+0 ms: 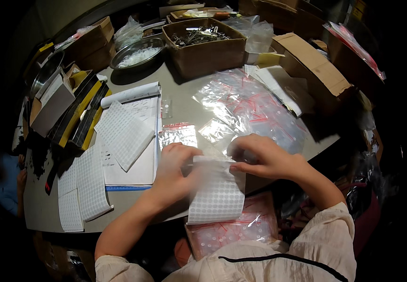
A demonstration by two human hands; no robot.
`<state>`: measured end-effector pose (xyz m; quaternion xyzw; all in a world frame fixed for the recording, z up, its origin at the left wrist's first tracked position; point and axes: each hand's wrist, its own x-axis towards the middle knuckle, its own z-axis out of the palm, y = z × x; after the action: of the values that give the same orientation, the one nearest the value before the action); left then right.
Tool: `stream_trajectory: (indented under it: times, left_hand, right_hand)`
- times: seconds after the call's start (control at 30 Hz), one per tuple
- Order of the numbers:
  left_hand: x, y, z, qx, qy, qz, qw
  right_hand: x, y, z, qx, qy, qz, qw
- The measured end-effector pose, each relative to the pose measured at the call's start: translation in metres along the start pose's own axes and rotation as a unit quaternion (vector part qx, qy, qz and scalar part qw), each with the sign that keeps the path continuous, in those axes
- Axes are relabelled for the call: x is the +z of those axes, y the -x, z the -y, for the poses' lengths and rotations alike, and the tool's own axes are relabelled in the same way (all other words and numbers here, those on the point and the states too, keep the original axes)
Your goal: The person peels small round stickers from a sheet and places them onto clear plastic bags containing pink beads. The person then places the labeled bags into a cardboard box. The person repeats this process for multiple bags.
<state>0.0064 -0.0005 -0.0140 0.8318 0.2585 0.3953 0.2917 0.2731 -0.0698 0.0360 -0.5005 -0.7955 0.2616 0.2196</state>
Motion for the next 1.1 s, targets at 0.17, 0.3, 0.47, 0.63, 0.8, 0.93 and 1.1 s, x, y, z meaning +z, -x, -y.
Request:
stream_trajectory:
  times: [0.17, 0.3, 0.47, 0.63, 0.8, 0.93, 1.1]
  left_hand:
    - [-0.011, -0.011, -0.005, 0.043, -0.003, 0.023, 0.999]
    - [-0.007, -0.009, -0.005, 0.057, 0.044, 0.075, 0.995]
    - [0.001, 0.005, -0.003, -0.019, 0.050, 0.057, 0.997]
    - [0.005, 0.006, -0.005, -0.026, 0.042, 0.018, 0.999]
    - [0.004, 0.006, -0.004, 0.022, -0.001, 0.003, 1.000]
    - [0.005, 0.006, -0.004, -0.002, 0.002, -0.004, 1.000]
    - [0.005, 0.006, -0.005, -0.034, 0.029, 0.006, 0.999]
  right_hand:
    - [0.015, 0.002, 0.006, -0.094, 0.072, -0.054, 0.991]
    - [0.022, -0.006, 0.011, -0.147, 0.060, -0.044, 0.986]
    - [0.027, -0.014, 0.012, -0.132, 0.028, -0.058, 0.989]
    - [0.027, -0.022, 0.015, -0.169, 0.058, -0.099, 0.979]
    - [0.026, -0.026, 0.016, -0.165, 0.040, -0.100, 0.980]
    - [0.025, -0.028, 0.019, -0.174, 0.094, -0.117, 0.973]
    - [0.027, -0.028, 0.017, -0.219, 0.135, -0.138, 0.956]
